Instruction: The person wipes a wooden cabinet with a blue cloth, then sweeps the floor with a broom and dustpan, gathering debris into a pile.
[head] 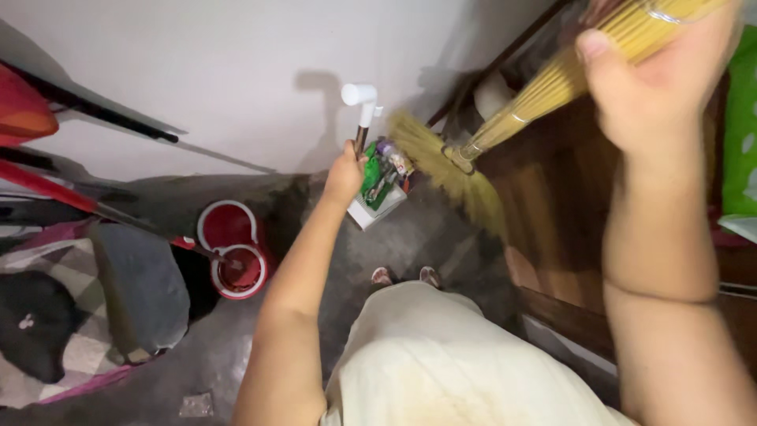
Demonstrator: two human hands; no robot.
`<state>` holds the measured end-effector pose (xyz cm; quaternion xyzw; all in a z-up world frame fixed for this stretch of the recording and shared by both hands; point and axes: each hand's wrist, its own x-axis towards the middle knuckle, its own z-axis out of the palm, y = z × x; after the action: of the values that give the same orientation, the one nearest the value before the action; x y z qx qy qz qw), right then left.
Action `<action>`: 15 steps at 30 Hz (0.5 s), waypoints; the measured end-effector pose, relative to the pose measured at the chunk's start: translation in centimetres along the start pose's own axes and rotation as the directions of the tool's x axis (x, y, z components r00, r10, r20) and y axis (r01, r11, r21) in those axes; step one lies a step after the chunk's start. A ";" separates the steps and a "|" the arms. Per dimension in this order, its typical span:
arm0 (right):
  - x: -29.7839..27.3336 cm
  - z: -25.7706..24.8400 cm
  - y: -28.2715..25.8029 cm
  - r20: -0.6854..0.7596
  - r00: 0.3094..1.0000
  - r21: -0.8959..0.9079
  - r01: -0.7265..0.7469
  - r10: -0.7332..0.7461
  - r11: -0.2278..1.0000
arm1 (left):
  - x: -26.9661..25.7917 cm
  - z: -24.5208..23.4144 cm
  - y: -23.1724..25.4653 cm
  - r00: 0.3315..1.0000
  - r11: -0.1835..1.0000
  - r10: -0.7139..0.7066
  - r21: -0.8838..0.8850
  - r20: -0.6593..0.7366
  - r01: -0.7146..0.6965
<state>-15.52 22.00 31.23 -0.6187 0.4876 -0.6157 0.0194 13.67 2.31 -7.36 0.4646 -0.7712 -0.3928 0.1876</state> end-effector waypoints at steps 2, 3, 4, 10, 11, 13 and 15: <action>0.2 1.4 0.8 0.079 0.996 -0.150 0.054 -0.042 0.987 | -0.3 0.1 0.2 1.000 0.999 -0.005 0.040 0.015 0.004; 0.1 2.3 1.2 0.135 0.990 -0.221 0.078 -0.048 0.972 | -0.2 0.1 0.5 1.000 0.998 -0.005 0.063 0.021 0.003; 0.3 3.1 1.6 0.196 0.980 -0.284 0.083 -0.027 0.955 | -0.1 0.3 0.8 1.000 0.998 0.015 0.054 0.010 -0.015; -2.1 5.5 2.2 0.173 0.920 -0.480 -0.233 0.352 0.845 | -0.1 0.6 1.5 0.997 0.997 0.076 0.014 -0.012 -0.076; -2.5 5.2 2.2 0.138 0.926 -0.518 -0.234 0.350 0.823 | 0.1 0.6 1.5 0.995 0.996 0.092 -0.010 -0.029 -0.093; -3.9 4.4 2.1 0.067 0.932 -0.586 -0.252 0.356 0.770 | -0.2 0.7 1.3 0.992 0.993 0.112 -0.040 -0.050 -0.114; -5.1 3.4 2.6 0.047 0.962 -0.670 -0.170 0.270 0.723 | 0.1 0.7 1.4 0.987 0.988 0.136 -0.059 -0.081 -0.141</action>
<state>-13.18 21.84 25.03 -0.5650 0.7407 -0.3515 -0.0926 12.34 2.86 -6.71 0.4181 -0.7807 -0.3854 0.2590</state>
